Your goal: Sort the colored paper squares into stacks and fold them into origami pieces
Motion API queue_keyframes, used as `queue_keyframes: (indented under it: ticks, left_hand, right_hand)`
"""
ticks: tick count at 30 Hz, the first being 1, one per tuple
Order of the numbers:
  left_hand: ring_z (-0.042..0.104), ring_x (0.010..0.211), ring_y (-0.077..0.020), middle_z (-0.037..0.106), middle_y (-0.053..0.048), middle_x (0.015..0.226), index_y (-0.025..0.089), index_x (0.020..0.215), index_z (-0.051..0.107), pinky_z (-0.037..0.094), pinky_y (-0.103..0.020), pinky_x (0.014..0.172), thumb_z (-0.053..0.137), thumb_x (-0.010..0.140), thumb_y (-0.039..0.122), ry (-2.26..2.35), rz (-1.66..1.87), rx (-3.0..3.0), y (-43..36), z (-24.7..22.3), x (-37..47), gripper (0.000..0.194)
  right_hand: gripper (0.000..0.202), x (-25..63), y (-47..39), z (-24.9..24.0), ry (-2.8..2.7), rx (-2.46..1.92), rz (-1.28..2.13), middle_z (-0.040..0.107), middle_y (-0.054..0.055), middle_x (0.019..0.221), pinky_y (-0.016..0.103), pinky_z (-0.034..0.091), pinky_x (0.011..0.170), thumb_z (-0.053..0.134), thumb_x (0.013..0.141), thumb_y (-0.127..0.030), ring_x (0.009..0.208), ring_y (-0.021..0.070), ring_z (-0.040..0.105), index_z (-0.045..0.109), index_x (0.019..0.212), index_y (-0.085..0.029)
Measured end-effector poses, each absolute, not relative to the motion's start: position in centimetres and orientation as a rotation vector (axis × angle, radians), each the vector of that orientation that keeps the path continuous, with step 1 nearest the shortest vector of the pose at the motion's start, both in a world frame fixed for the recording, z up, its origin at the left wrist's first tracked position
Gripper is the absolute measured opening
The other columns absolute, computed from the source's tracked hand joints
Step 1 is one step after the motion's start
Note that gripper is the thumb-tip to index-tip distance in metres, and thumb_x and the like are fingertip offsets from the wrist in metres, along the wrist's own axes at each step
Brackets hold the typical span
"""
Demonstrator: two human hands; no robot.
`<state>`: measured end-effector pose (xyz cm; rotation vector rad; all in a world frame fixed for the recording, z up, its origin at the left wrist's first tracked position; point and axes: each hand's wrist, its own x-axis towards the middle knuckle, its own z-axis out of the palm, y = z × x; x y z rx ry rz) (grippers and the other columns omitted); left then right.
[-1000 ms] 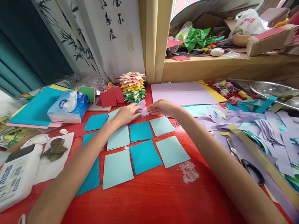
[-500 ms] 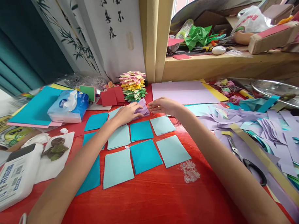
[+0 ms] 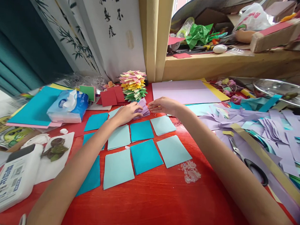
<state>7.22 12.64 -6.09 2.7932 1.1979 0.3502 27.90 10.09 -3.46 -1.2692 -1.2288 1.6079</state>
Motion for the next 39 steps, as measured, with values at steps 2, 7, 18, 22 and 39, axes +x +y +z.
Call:
queue_keyframes:
  ticks: [2, 7, 18, 22, 39]
  left_hand:
    - [0.056, 0.083, -0.0184, 0.053, -0.003, 0.098, 0.026, 0.107, 0.057, 0.041, -0.027, 0.067, 0.045, 0.084, 0.048, 1.199, 0.339, 2.796, 12.7, -6.1, 7.2, 0.035]
    - [0.055, 0.082, -0.0178, 0.051, -0.004, 0.097, 0.025, 0.109, 0.056, 0.041, -0.026, 0.067, 0.043, 0.085, 0.046, 1.199, 0.329, 2.809, 12.8, -6.2, 7.1, 0.034]
    - [0.055, 0.083, -0.0187, 0.051, -0.004, 0.097, 0.026, 0.109, 0.056, 0.041, -0.027, 0.067, 0.044, 0.084, 0.047, 1.196, 0.307, 2.812, 12.7, -6.0, 7.2, 0.035]
    - [0.055, 0.084, -0.0187, 0.051, -0.004, 0.096, 0.024, 0.108, 0.057, 0.041, -0.027, 0.067, 0.044, 0.084, 0.045, 1.178, 0.314, 2.800, 12.6, -5.8, 7.2, 0.034]
    - [0.055, 0.091, -0.0204, 0.053, -0.004, 0.105, 0.028, 0.108, 0.061, 0.042, -0.028, 0.075, 0.044, 0.083, 0.046, 1.271, 0.311, 2.645, 12.6, -5.7, 7.2, 0.035]
  right_hand:
    - [0.022, 27.9, 10.2, -3.6, -1.233, -1.261, 1.607, 0.065, 0.008, 0.067, 0.029, 0.051, 0.081, 0.053, 0.080, -0.008, 0.077, 0.0159, 0.064, 0.061, 0.060, -0.015]
    - [0.018, 27.9, 10.2, -3.6, -1.247, -1.259, 1.603, 0.067, 0.008, 0.071, 0.028, 0.051, 0.080, 0.056, 0.078, -0.009, 0.077, 0.0152, 0.064, 0.062, 0.063, -0.015]
    - [0.017, 28.0, 10.3, -3.7, -1.217, -1.250, 1.625, 0.065, 0.008, 0.068, 0.029, 0.052, 0.081, 0.054, 0.080, -0.011, 0.078, 0.0159, 0.064, 0.062, 0.065, -0.014]
    - [0.014, 28.0, 10.3, -3.7, -1.212, -1.250, 1.617, 0.066, 0.009, 0.071, 0.029, 0.052, 0.082, 0.057, 0.079, -0.010, 0.077, 0.0157, 0.065, 0.062, 0.066, -0.013]
    - [0.011, 26.1, 10.1, -5.3, -1.243, -1.356, 1.537, 0.064, 0.006, 0.065, 0.018, 0.047, 0.053, 0.058, 0.078, -0.012, 0.055, 0.0085, 0.058, 0.058, 0.066, -0.012]
